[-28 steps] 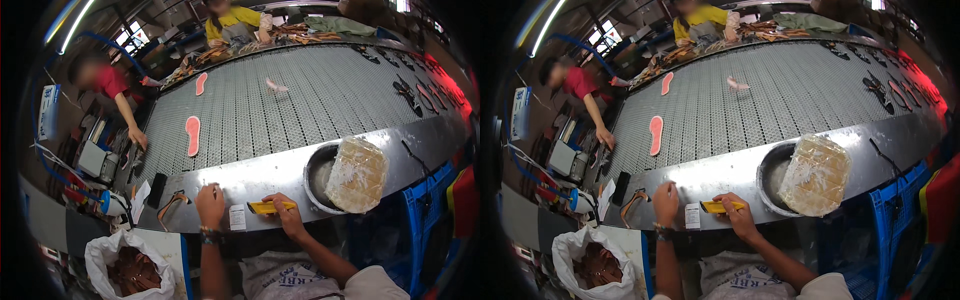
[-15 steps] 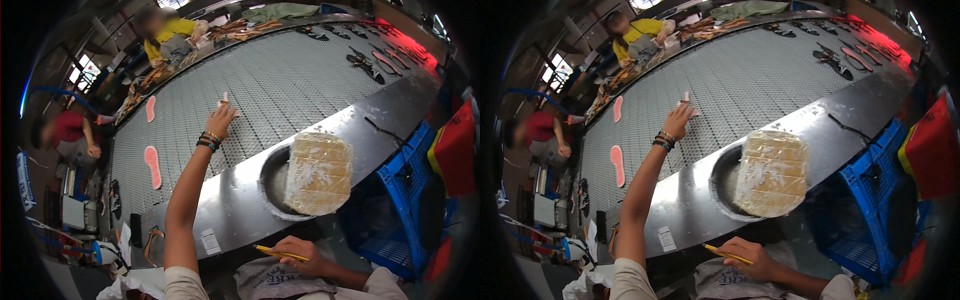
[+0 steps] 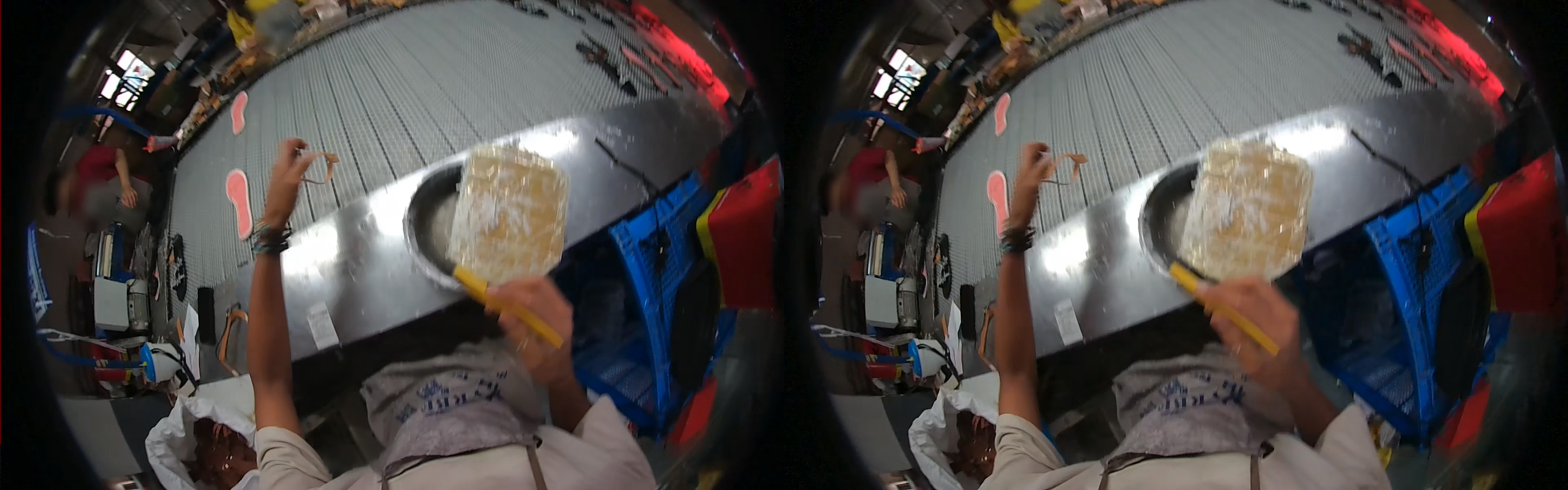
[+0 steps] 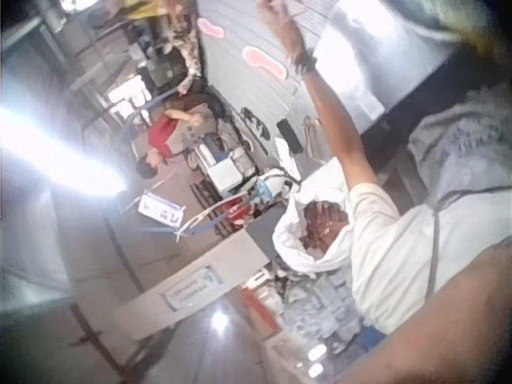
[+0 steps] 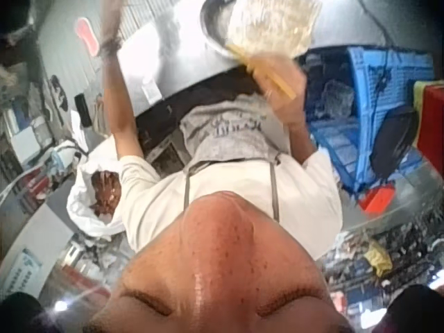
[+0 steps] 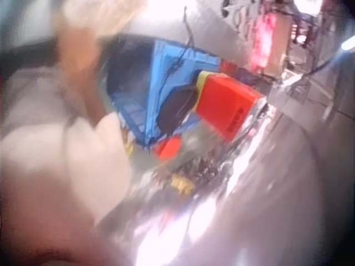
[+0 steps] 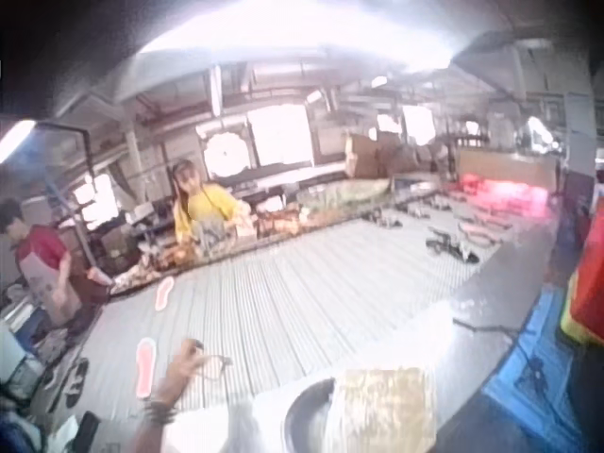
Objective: Applying glue to shoe straps and components using a yellow spatula.
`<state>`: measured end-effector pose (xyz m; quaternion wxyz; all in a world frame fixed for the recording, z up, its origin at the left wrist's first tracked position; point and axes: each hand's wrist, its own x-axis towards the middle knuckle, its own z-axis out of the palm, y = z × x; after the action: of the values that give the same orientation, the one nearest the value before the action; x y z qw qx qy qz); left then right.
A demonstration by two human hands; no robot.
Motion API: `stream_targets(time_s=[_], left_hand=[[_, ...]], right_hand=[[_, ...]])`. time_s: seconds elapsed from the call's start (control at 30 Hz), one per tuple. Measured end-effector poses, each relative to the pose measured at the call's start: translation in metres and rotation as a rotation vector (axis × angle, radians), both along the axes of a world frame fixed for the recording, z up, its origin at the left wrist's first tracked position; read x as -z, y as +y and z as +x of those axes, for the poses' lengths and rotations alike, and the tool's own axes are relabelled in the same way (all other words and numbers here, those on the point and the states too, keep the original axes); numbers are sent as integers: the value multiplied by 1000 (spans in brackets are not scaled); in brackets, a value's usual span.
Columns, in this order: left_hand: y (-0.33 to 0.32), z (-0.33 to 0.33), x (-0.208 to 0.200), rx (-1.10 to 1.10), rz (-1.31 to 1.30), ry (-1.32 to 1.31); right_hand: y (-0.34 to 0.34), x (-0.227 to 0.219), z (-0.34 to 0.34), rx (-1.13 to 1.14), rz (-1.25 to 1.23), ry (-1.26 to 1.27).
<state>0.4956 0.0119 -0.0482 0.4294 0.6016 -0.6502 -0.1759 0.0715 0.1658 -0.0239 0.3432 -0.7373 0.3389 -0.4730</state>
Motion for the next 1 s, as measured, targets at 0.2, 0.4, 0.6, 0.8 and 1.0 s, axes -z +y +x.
stream_targets(time_s=[0.2, 0.4, 0.6, 0.8, 1.0], left_hand=[[192, -75, -48, 192, -10, 587], [219, -132, -24, 310, 726, 1143], [204, -150, 4, 266, 754, 1032], [205, -142, 7, 185, 677, 1324], [212, -145, 16, 165, 690, 1293]], right_hand=[[-35, 6, 25, 85, 88, 39], [-38, 14, 53, 115, -89, 135], [-40, 18, 59, 186, -192, 93], [-31, 26, 20, 548, -251, -538], [-31, 77, -7, 774, -346, -93]])
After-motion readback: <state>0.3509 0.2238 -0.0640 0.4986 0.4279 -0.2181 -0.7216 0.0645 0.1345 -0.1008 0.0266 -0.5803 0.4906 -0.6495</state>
